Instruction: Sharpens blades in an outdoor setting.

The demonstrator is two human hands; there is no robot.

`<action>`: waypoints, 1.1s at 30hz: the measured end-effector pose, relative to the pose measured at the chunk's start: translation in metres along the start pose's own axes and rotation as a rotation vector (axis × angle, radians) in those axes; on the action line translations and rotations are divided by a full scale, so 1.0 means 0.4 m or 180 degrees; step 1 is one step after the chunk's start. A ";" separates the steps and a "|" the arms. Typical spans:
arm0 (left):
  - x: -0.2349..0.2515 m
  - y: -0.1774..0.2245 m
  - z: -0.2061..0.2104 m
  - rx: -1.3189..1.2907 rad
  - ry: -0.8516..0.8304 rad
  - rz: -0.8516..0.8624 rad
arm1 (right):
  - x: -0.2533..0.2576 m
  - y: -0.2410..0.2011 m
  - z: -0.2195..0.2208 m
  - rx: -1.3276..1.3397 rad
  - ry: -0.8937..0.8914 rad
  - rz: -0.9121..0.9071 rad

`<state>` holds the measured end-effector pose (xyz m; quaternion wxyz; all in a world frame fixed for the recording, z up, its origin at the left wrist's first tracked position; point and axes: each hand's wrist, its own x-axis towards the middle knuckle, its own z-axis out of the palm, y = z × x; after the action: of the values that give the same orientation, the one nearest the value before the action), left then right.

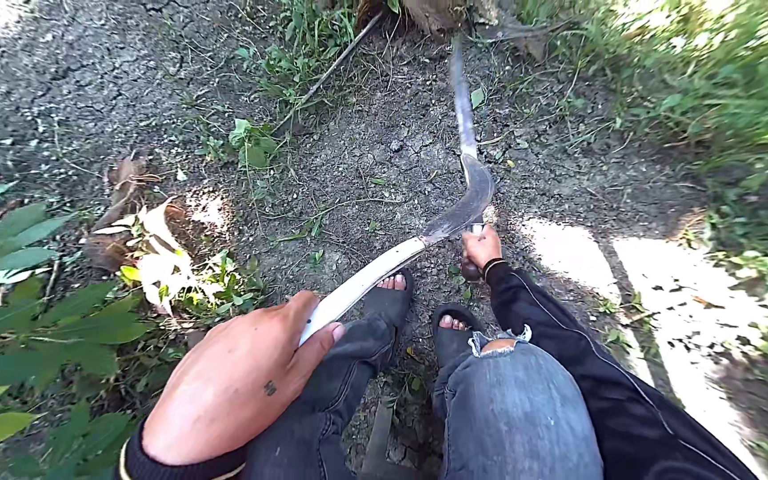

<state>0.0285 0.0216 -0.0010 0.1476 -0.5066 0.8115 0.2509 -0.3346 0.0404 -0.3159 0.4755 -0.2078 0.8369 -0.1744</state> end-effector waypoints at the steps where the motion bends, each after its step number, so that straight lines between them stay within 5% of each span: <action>1: 0.002 0.000 -0.001 0.0013 -0.0005 -0.0012 | 0.012 -0.023 0.015 0.0235 0.0087 0.0060; 9: 0.009 0.001 -0.005 -0.0011 0.0001 -0.0028 | 0.000 0.095 -0.067 -0.0951 -0.0442 0.0178; 17: 0.010 0.006 -0.002 -0.0008 -0.0047 -0.0022 | 0.052 -0.053 0.006 0.0885 0.0196 0.0142; 23: 0.016 0.004 0.000 -0.0026 -0.0028 0.0008 | 0.084 -0.038 -0.062 -0.0997 -0.0523 0.0130; 31: 0.012 0.006 0.000 -0.0042 -0.0023 0.0063 | 0.054 -0.047 0.017 0.0820 0.0115 -0.0164; 33: 0.013 0.010 -0.002 -0.0042 -0.0048 0.0032 | 0.050 -0.075 0.034 0.0640 0.0026 -0.0227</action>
<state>0.0225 0.0186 -0.0020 0.1491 -0.5016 0.8113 0.2608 -0.3265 0.0031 -0.3223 0.4840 -0.1880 0.8091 -0.2752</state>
